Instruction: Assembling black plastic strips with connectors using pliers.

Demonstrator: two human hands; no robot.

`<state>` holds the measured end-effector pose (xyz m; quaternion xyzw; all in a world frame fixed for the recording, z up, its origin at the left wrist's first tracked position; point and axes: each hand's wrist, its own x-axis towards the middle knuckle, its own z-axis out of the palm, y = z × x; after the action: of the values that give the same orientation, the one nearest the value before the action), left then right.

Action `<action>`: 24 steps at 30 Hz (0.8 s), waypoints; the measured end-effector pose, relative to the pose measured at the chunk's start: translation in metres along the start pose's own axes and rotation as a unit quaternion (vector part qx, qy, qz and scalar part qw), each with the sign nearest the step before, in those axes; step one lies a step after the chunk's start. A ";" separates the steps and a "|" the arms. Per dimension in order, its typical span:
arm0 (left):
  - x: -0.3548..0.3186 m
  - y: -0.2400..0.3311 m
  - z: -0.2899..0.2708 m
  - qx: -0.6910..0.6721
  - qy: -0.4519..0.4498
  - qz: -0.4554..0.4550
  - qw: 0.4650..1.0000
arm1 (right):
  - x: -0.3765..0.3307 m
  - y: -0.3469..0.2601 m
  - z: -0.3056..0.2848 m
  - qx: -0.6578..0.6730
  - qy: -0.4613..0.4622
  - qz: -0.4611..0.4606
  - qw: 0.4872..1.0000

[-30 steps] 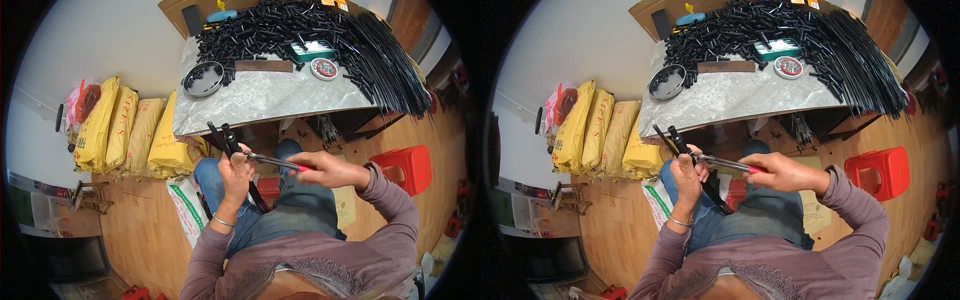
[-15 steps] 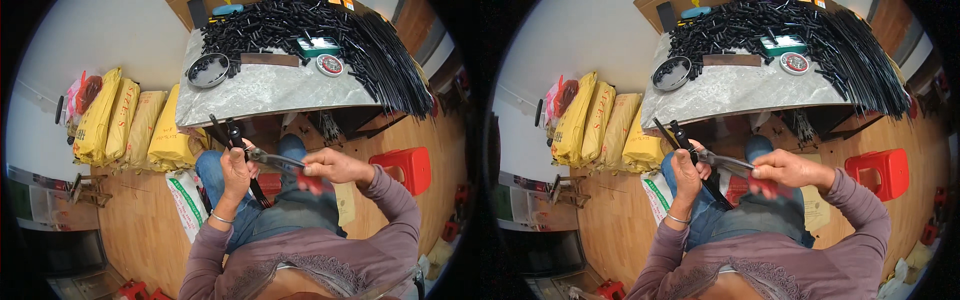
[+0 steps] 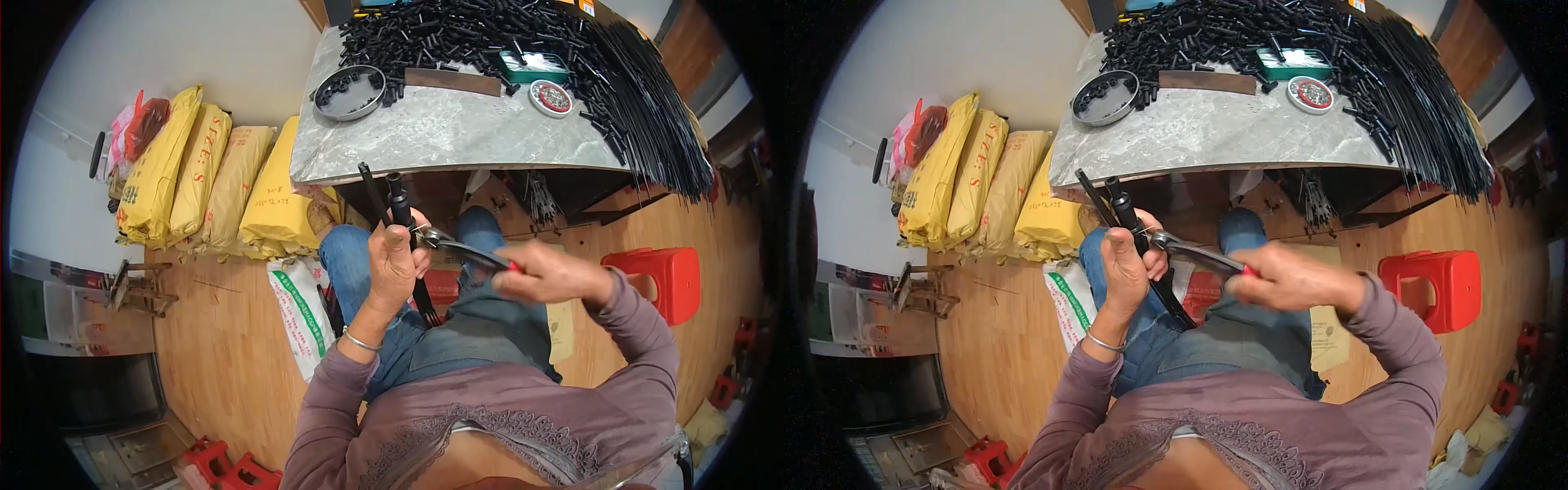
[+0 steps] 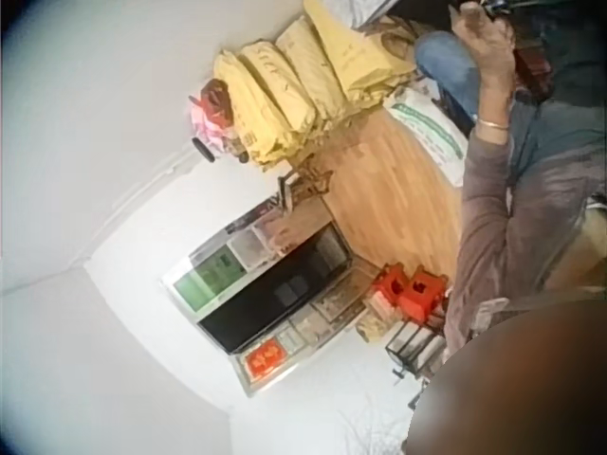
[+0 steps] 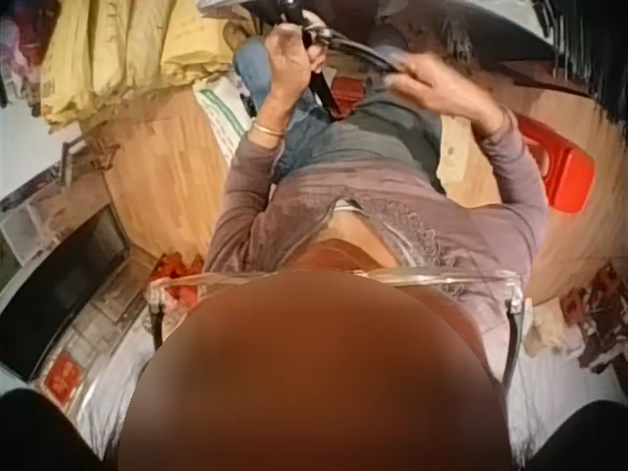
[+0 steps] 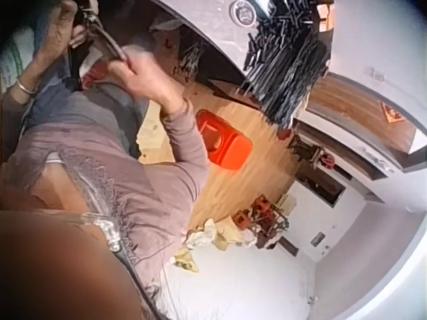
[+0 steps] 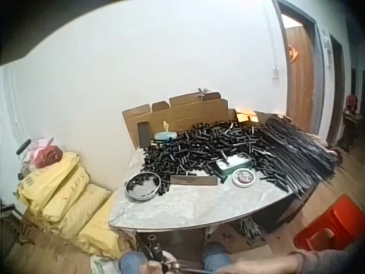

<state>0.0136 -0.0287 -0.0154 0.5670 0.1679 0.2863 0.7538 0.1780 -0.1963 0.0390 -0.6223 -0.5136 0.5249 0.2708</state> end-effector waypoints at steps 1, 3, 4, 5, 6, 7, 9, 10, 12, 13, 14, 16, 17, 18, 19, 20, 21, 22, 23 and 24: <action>0.000 0.000 0.000 -0.001 -0.006 -0.002 1.000 | 0.000 -0.001 0.011 0.258 -0.081 0.058 0.961; 0.000 0.000 0.000 0.008 -0.038 0.030 0.999 | 0.003 0.023 0.019 0.520 -0.192 0.098 0.827; -0.001 -0.001 0.001 -0.016 -0.034 0.032 0.999 | 0.010 0.025 0.017 0.526 -0.247 0.062 0.811; 0.000 0.000 0.002 -0.015 -0.037 0.031 0.999 | 0.009 0.022 0.013 0.527 -0.245 0.061 0.811; 0.001 0.002 0.004 -0.016 -0.030 0.028 0.999 | 0.007 0.015 0.006 0.452 -0.194 0.068 0.868; 0.002 0.003 0.005 -0.015 -0.021 0.025 0.999 | 0.007 0.003 -0.001 0.371 -0.142 0.075 0.915; 0.002 0.001 0.004 -0.016 -0.014 0.016 1.000 | 0.006 -0.004 -0.009 0.326 -0.121 0.065 0.935; 0.002 0.001 0.004 -0.009 -0.014 0.009 1.000 | 0.004 -0.006 -0.012 0.299 -0.129 0.091 0.941; 0.001 0.001 0.003 -0.004 -0.012 0.005 1.000 | 0.003 -0.008 -0.011 0.276 -0.149 0.105 0.944; 0.001 0.001 0.002 -0.019 -0.025 0.003 0.999 | 0.003 -0.010 -0.001 0.235 -0.106 0.103 0.961; 0.002 0.000 0.001 -0.034 -0.036 0.002 0.999 | 0.005 -0.004 0.010 0.271 -0.102 0.106 0.951; 0.004 0.002 0.003 -0.039 -0.033 -0.001 0.999 | 0.005 -0.003 0.026 0.350 -0.095 0.110 0.926; 0.004 0.003 0.004 -0.042 -0.033 -0.007 0.999 | 0.005 -0.004 0.031 0.347 -0.097 0.111 0.926; 0.003 0.003 0.003 -0.043 -0.031 -0.005 0.999 | 0.006 -0.003 0.036 0.367 -0.099 0.114 0.918; 0.004 0.002 0.001 -0.046 -0.039 -0.005 0.998 | 0.006 -0.003 0.037 0.387 -0.099 0.118 0.909; 0.004 0.002 0.001 -0.049 -0.047 -0.005 0.998 | 0.007 -0.005 0.032 0.388 -0.111 0.115 0.908; 0.005 0.003 0.001 -0.050 -0.048 -0.004 0.998 | 0.006 -0.008 0.026 0.388 -0.110 0.115 0.908; 0.006 0.003 0.002 -0.048 -0.045 -0.002 0.998 | 0.004 -0.013 0.019 0.393 -0.116 0.144 0.901; 0.007 0.003 0.002 -0.044 -0.042 0.000 0.998 | 0.003 -0.017 0.012 0.399 -0.123 0.172 0.892; 0.008 0.002 0.002 -0.043 -0.043 -0.001 0.998 | 0.003 -0.021 0.005 0.381 -0.121 0.180 0.899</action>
<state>0.0204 -0.0254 -0.0120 0.5459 0.1232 0.2675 0.7844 0.1656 -0.1877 0.0553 -0.4854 -0.1827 0.7913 0.3237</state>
